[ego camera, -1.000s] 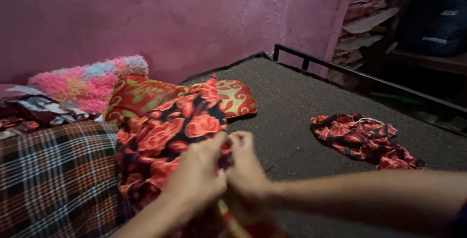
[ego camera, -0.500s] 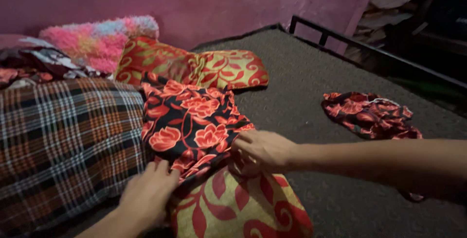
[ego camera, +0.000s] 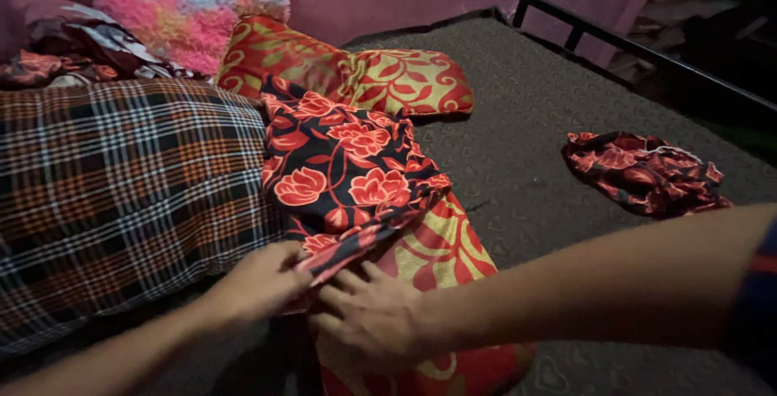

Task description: The person places a floral-patterned pillowcase over a pillow on a bed. They align the corners, tuck the pillow inside, and smooth the fabric to fit the case. The person then moves the finished pillow aside and repeats the process with a second pillow.

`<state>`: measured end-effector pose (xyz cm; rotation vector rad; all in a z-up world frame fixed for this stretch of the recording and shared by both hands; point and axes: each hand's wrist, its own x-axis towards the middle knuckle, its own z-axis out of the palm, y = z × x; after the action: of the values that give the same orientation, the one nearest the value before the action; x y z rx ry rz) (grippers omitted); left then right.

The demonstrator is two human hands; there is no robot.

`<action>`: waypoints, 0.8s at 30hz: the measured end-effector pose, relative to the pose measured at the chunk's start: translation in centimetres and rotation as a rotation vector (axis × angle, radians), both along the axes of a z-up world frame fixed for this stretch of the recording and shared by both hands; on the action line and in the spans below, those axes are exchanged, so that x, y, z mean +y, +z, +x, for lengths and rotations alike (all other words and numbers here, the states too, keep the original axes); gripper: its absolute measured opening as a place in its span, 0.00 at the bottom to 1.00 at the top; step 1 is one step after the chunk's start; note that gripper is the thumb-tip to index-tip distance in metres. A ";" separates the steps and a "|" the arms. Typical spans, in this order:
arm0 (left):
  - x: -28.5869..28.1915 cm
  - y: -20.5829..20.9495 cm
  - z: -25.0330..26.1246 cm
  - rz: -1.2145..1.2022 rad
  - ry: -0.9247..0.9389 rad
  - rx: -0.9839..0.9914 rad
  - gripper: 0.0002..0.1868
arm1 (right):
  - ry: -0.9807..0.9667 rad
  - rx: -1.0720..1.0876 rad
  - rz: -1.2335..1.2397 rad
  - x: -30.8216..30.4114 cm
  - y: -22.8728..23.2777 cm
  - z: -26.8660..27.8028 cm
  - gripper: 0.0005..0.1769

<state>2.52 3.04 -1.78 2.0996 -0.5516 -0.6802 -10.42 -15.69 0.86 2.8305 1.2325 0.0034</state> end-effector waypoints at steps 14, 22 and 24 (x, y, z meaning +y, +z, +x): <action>0.0 4.5 -3.2 0.371 -0.344 -0.167 0.22 | 0.136 0.060 0.189 -6.7 1.4 2.2 0.23; -5.8 6.7 -7.5 0.566 -1.375 -1.167 0.09 | -0.041 -0.105 0.228 -10.7 2.6 2.0 0.24; -7.2 6.0 -8.4 0.437 -1.396 -1.157 0.09 | -0.065 -0.048 0.106 -10.7 2.3 2.4 0.21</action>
<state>-5.84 -4.11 4.25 2.0696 -2.8241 -0.1366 -8.04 -26.44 3.15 2.9403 1.1639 0.1381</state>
